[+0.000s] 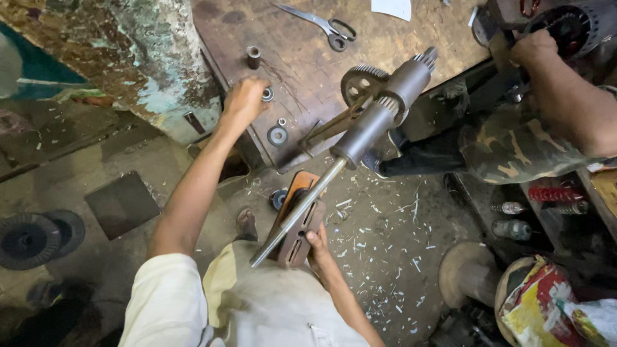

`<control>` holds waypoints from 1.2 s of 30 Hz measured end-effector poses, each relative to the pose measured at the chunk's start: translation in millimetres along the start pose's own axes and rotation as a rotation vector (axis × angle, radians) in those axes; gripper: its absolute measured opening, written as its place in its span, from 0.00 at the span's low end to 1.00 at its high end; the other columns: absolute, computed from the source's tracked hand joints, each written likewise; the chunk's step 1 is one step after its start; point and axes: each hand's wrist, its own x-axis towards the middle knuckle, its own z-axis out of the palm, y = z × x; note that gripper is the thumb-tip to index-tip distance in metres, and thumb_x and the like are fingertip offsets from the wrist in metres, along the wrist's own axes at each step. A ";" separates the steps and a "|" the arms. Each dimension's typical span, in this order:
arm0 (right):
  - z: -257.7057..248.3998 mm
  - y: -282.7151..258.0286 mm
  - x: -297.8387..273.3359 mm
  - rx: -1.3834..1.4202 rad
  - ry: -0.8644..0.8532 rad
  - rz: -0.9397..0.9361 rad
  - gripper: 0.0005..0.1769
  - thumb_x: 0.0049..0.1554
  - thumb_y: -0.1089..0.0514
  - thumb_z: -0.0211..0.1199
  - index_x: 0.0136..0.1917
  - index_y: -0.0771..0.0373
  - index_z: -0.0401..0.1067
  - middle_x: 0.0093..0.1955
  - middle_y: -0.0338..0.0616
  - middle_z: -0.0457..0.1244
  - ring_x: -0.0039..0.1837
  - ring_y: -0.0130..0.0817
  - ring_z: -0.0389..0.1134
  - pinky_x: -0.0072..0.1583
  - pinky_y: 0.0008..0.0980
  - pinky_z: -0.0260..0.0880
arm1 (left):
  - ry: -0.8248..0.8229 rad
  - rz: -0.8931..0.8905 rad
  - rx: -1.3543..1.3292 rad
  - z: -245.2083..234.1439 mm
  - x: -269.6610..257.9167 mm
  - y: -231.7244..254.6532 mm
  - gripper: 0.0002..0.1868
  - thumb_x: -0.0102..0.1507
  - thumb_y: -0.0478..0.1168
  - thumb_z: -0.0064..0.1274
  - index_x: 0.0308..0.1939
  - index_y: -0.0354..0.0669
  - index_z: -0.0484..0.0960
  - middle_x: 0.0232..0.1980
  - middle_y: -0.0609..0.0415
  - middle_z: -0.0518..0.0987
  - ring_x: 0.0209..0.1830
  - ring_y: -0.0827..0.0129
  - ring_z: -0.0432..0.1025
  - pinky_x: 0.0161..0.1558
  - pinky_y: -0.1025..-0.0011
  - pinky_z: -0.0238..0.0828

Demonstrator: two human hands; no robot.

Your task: The person winds copper wire around a metal jig to form loops, then removes the loops and places them on the table. The person then assembles the jig onto a rotating shaft and operates the machine to wind more wire.

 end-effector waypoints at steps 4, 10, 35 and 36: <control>-1.6 -3.8 -10.5 0.008 0.000 -0.011 0.67 0.38 0.31 0.76 0.80 0.57 0.49 0.72 0.47 0.57 0.74 0.43 0.58 0.72 0.48 0.60 | 0.318 0.108 -0.376 -61.7 -44.4 32.7 0.27 0.54 0.35 0.73 0.55 0.38 0.82 0.56 0.43 0.80 0.55 0.53 0.77 0.57 0.63 0.77; -2.7 -17.0 -17.2 0.196 -0.026 0.008 0.61 0.40 0.35 0.77 0.76 0.62 0.52 0.66 0.51 0.59 0.66 0.49 0.63 0.66 0.54 0.68 | 0.612 0.158 -1.019 -130.6 -230.2 104.4 0.30 0.60 0.33 0.70 0.65 0.39 0.78 0.64 0.46 0.78 0.62 0.62 0.77 0.61 0.63 0.80; 40.7 -143.9 -156.0 0.102 -0.105 -0.890 0.52 0.46 0.41 0.74 0.72 0.67 0.56 0.65 0.54 0.59 0.65 0.51 0.65 0.67 0.50 0.69 | 0.846 0.343 -0.658 -98.0 -289.4 158.3 0.35 0.50 0.39 0.81 0.56 0.45 0.78 0.58 0.54 0.79 0.50 0.65 0.79 0.48 0.69 0.81; 47.7 -145.5 -158.5 0.083 -0.123 -0.905 0.51 0.46 0.41 0.74 0.72 0.68 0.56 0.64 0.54 0.59 0.64 0.51 0.65 0.67 0.50 0.69 | 0.871 0.374 -0.679 -95.3 -286.7 158.3 0.35 0.50 0.39 0.81 0.56 0.45 0.77 0.58 0.54 0.79 0.51 0.65 0.79 0.48 0.69 0.80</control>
